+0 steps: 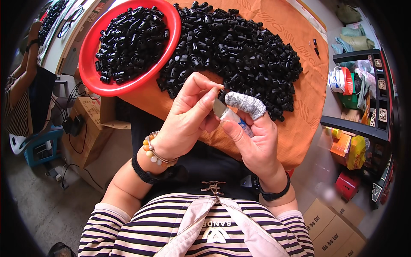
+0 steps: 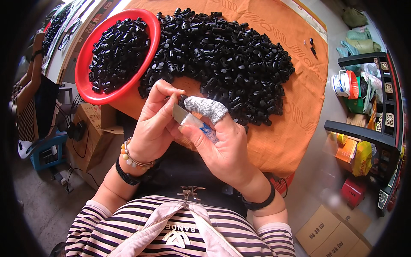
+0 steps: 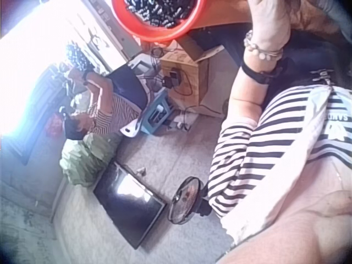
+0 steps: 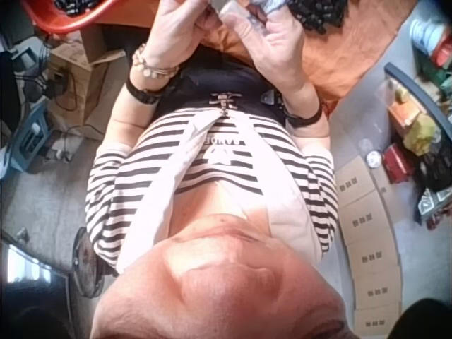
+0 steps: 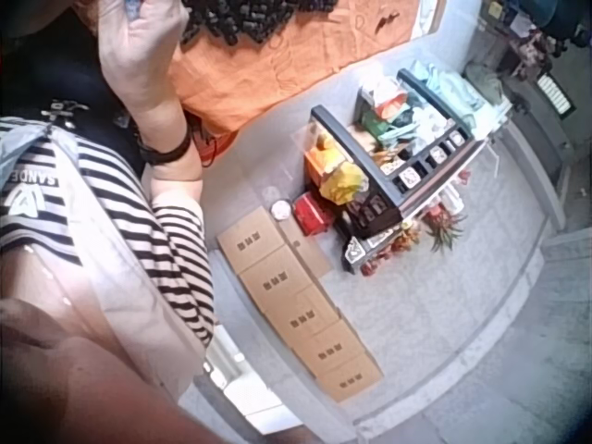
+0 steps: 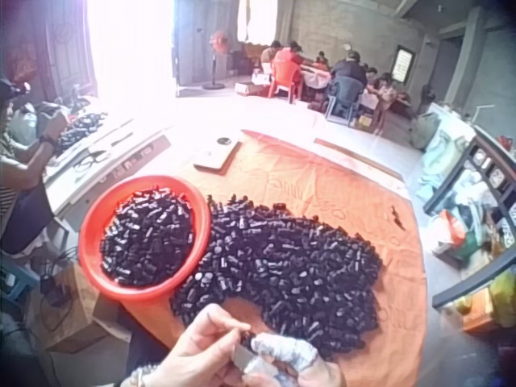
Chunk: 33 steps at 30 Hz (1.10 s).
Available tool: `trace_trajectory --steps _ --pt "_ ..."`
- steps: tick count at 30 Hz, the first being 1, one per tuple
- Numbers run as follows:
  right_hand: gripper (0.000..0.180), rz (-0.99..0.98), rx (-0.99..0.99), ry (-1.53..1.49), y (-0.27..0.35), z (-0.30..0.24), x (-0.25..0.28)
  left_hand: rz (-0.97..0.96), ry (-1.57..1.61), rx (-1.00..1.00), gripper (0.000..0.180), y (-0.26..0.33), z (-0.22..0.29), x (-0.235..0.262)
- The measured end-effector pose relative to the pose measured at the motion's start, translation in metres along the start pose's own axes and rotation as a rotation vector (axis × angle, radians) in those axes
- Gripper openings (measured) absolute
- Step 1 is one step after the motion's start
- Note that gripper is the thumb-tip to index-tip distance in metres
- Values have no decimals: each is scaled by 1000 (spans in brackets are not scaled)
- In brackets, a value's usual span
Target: The recorder is inspecting and cleaning small black plastic shoe components (possibly eyelets or heel caps) using a small blade to trim excess material.
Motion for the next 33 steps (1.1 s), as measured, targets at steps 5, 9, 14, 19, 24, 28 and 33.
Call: trace_trajectory --steps 5,9,14,19,24,28,33 --pt "33 0 19 46 0 -1 1 -4 -9 2 7 0 0 1" --pt "32 -31 -10 -21 -2 -1 0 -1 67 38 6 1 -5 1" --pt "33 -21 -7 -49 0 -2 1 -78 222 117 7 1 -11 -2" --pt "44 23 -48 -275 -2 4 12 -84 219 132 13 0 -13 -3" --pt "47 89 -31 -296 -11 2 11 -137 222 173 11 1 -15 -9" --pt "45 29 -85 -278 -17 4 -5 -64 174 210 11 4 -21 -9" --pt "43 94 -25 -244 -21 5 6 -159 227 217 12 2 -18 -11"
Point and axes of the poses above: each hand's wrist, its own y-axis away from the middle knuckle, its own x-axis out of the back of the hand, z = x × y, the point moved 9 cm from there along -y, towards the middle knuckle, and after that the axes turned 2 degrees about x, right-handed, at the moved point
